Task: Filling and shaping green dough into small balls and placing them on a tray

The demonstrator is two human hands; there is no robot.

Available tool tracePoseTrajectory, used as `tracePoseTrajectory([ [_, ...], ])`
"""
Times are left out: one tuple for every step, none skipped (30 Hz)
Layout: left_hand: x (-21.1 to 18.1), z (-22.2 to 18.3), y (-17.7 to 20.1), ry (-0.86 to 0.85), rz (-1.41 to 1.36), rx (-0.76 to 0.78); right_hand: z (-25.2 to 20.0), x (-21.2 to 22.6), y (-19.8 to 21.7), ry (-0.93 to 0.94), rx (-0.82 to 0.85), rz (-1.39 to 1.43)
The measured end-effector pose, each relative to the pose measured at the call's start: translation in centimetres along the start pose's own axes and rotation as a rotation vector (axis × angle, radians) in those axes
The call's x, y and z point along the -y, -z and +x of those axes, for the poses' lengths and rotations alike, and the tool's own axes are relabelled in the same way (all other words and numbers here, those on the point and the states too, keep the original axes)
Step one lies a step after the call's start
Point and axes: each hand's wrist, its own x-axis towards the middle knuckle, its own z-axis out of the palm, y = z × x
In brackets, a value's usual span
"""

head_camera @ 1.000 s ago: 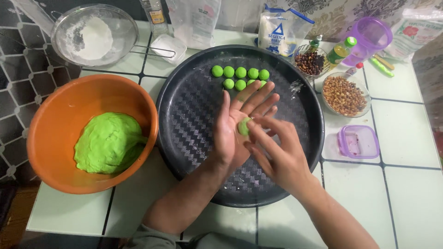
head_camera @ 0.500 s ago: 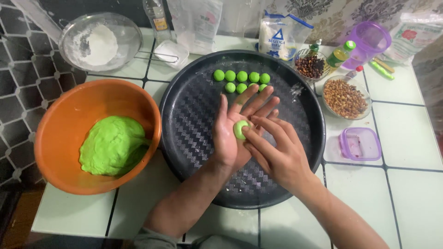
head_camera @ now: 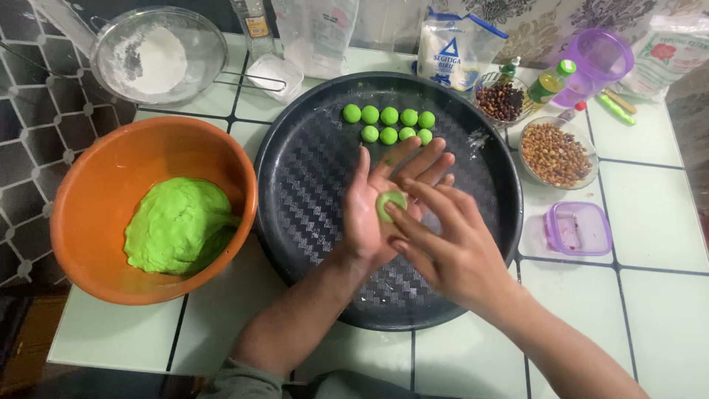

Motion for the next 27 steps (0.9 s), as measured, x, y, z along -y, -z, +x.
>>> tracePoseTrajectory([
  [-0.1, -0.2, -0.2, 0.002, -0.018, -0.022, -0.5, -0.3, -0.6, 0.057, 0.002, -0.139],
  [-0.2, -0.2, -0.4, 0.005, -0.037, -0.043, -0.9, -0.7, -1.1, 0.114, 0.004, -0.28],
  [-0.1, 0.0, -0.1, 0.006, -0.038, -0.043, -0.6, -0.9, -0.9, 0.113, 0.005, -0.281],
  [0.0, 0.1, 0.3, -0.011, -0.03, -0.058, -0.3, -0.9, -0.8, 0.091, 0.032, -0.289],
  [0.1, 0.2, 0.6, -0.028, -0.021, -0.074, -0.1, -1.0, -0.6, 0.069, 0.058, -0.297],
  [0.2, 0.2, 0.7, -0.025, -0.022, -0.072, 0.2, -1.1, -0.1, 0.067, 0.057, -0.3],
  [0.3, 0.1, 0.8, -0.017, -0.031, -0.079, 0.6, -1.1, 0.5, -0.02, 0.074, -0.086],
  [0.4, 0.1, 0.8, -0.011, -0.039, -0.083, 1.1, -1.2, 1.1, -0.103, 0.088, 0.127],
  [0.4, 0.3, 1.1, -0.008, -0.037, -0.079, 0.8, -1.3, 1.2, -0.103, 0.084, 0.124],
  [0.5, 0.3, 1.4, 0.012, -0.05, -0.064, 0.5, -1.3, 1.2, -0.048, 0.049, 0.04],
  [0.5, 0.3, 1.7, 0.031, -0.062, -0.049, 0.2, -1.3, 1.2, 0.007, 0.014, -0.043],
  [0.4, 0.2, 1.2, 0.034, -0.062, -0.053, -0.2, -1.2, 0.4, 0.002, 0.014, -0.041],
  [0.3, 0.1, 0.6, 0.021, -0.051, -0.055, -0.7, -1.2, -0.4, 0.05, 0.018, -0.158],
  [0.3, 0.2, 0.0, 0.011, -0.04, -0.051, -1.0, -1.2, -1.1, 0.098, 0.021, -0.28],
  [0.2, 0.3, 0.1, 0.016, -0.04, -0.05, -0.7, -1.2, -0.7, 0.094, 0.019, -0.282],
  [0.1, 0.3, 0.3, 0.015, -0.042, -0.048, -0.5, -1.2, -0.3, 0.036, 0.037, -0.171],
  [0.1, 0.4, 0.4, 0.014, -0.044, -0.047, -0.3, -1.1, 0.0, -0.023, 0.055, -0.06],
  [0.2, 0.4, 0.6, 0.016, -0.044, -0.048, -0.5, -1.4, 0.1, -0.025, 0.056, -0.06],
  [0.3, 0.4, 0.7, 0.018, -0.042, -0.049, -0.7, -1.7, 0.2, -0.063, 0.048, 0.027],
  [0.3, 0.5, 0.8, 0.021, -0.039, -0.047, -0.8, -2.1, 0.3, -0.1, 0.04, 0.113],
  [0.3, 0.5, 0.8, 0.023, -0.04, -0.046, -0.8, -2.0, -0.2, -0.101, 0.039, 0.111],
  [0.5, 0.4, 0.8, 0.028, -0.042, -0.04, -1.1, -1.8, -0.6, -0.01, 0.058, -0.054],
  [0.7, 0.4, 0.9, 0.033, -0.045, -0.033, -1.4, -1.7, -0.9, 0.08, 0.077, -0.22],
  [0.5, 0.4, 1.1, 0.055, -0.053, -0.03, -1.1, -1.7, -0.8, 0.062, 0.077, -0.235],
  [0.3, 0.5, 1.3, 0.044, -0.027, -0.048, -0.9, -1.7, -0.6, 0.048, 0.073, -0.168],
  [0.4, 0.7, 1.5, 0.041, -0.004, -0.061, -0.7, -1.8, -0.3, 0.03, 0.065, -0.108],
  [0.2, 0.5, 1.8, 0.071, -0.014, -0.054, -1.0, -2.5, 0.1, 0.007, 0.062, -0.13],
])
